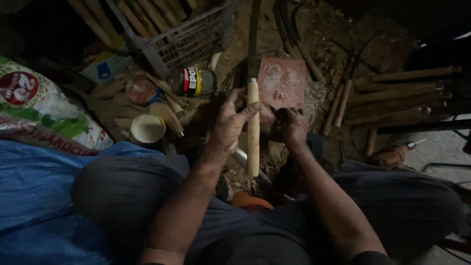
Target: The person sits on the floor and uses a small knife to scrape and smooth the surface of wooden tool handles. They repeatedly pick up handles from a nearby crate, scrape them, and place them back. The workspace contains wood shavings, a brick, and several finished handles.
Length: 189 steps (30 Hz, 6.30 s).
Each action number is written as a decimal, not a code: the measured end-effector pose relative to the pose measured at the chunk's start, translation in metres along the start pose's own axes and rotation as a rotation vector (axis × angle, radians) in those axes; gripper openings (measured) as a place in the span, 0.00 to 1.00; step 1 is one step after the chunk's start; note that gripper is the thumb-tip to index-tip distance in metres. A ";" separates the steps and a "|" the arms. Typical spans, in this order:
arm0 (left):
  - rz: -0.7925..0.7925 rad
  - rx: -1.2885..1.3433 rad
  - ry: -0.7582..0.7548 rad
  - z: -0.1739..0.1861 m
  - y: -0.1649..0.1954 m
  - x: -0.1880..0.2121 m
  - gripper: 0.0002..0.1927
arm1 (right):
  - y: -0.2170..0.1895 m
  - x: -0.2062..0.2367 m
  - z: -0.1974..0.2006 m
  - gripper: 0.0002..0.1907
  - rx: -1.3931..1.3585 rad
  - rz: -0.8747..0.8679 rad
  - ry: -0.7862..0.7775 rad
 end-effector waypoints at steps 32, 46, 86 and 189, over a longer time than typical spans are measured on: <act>-0.012 -0.296 -0.191 -0.006 -0.007 -0.009 0.41 | -0.098 0.050 0.066 0.31 -0.714 -0.310 -0.351; 0.049 -0.200 -0.134 0.009 -0.014 -0.001 0.39 | 0.146 -0.022 0.076 0.29 -0.368 -0.985 -0.180; 0.389 -0.411 -0.021 0.053 -0.074 -0.006 0.33 | 0.186 -0.008 0.008 0.14 0.279 -0.758 -0.270; -0.195 -0.026 0.322 0.091 0.037 -0.070 0.20 | 0.089 -0.104 0.115 0.19 0.123 -0.115 0.266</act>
Point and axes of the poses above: each hand's wrist, its own x-axis away from the middle knuckle, its own z-axis out of the back of the hand, y = z × x, the point moved 2 cm from there along -x, towards the middle knuckle, and after that the axes turned 14 degrees about -y, right-handed, at the moved point
